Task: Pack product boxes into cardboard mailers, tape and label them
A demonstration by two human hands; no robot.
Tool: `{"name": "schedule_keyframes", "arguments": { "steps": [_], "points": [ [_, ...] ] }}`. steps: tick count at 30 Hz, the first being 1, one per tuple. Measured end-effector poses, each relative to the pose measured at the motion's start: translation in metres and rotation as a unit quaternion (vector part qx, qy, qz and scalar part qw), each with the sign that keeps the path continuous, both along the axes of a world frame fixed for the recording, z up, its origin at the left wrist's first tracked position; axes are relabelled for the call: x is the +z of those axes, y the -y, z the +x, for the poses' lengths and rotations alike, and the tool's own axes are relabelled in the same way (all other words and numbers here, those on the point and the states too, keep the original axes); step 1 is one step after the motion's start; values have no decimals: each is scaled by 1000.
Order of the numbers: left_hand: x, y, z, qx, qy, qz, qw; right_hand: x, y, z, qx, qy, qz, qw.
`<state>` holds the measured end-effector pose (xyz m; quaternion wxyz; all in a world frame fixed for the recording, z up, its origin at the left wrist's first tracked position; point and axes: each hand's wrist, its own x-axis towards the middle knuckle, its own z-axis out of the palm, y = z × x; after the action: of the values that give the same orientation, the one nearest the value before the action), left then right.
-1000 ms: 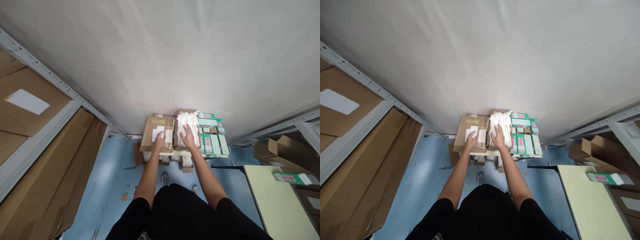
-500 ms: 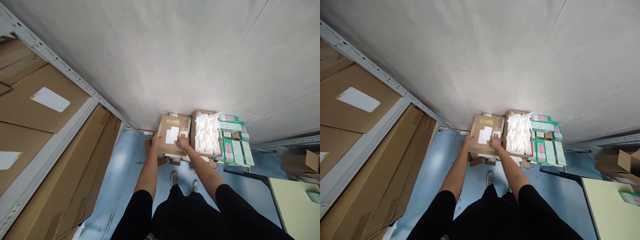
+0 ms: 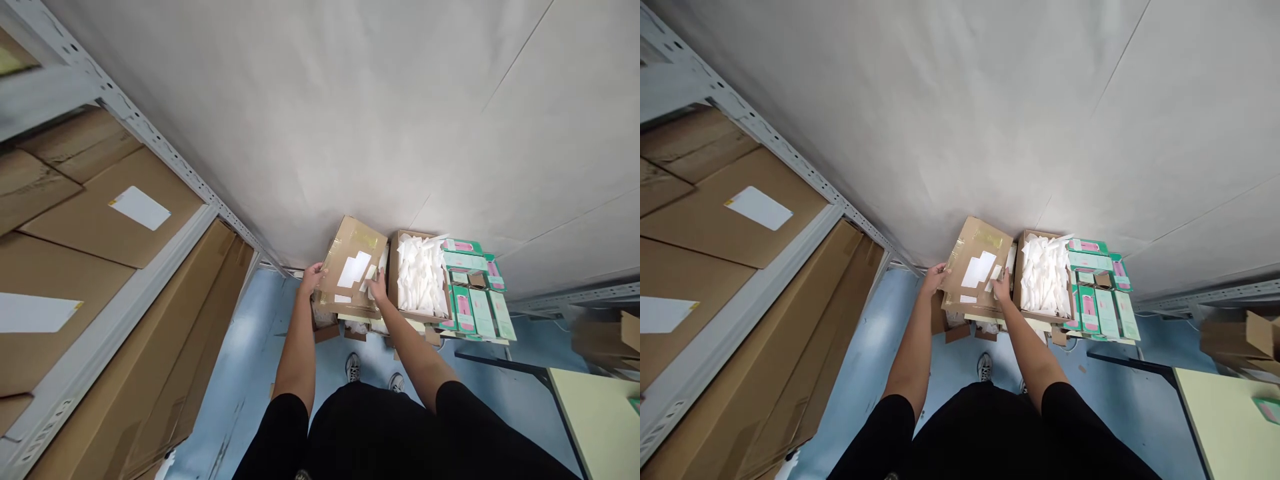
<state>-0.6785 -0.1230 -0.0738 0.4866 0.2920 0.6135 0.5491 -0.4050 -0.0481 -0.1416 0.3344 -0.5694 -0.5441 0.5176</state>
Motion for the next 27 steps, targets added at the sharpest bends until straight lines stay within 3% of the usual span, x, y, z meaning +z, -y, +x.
{"name": "schedule_keyframes", "arguments": {
  "steps": [2,4,10,16,22,27],
  "points": [
    [17,-2,-3,-8,27,35,999,14,-4,-1,-42,-80,-58,994],
    [35,-3,-6,-8,44,66,997,32,-8,0,-34,-147,-81,985],
    [84,-7,-7,-7,71,116,991,100,-27,18,31,-218,-33,975],
    [125,-22,10,-65,20,166,984,169,-46,71,71,-245,-18,967],
    [158,-64,55,-117,9,199,973,221,-54,136,54,-261,6,964],
    [178,-111,126,-185,41,228,955,253,-48,215,-2,-272,50,961]
  ]
}}
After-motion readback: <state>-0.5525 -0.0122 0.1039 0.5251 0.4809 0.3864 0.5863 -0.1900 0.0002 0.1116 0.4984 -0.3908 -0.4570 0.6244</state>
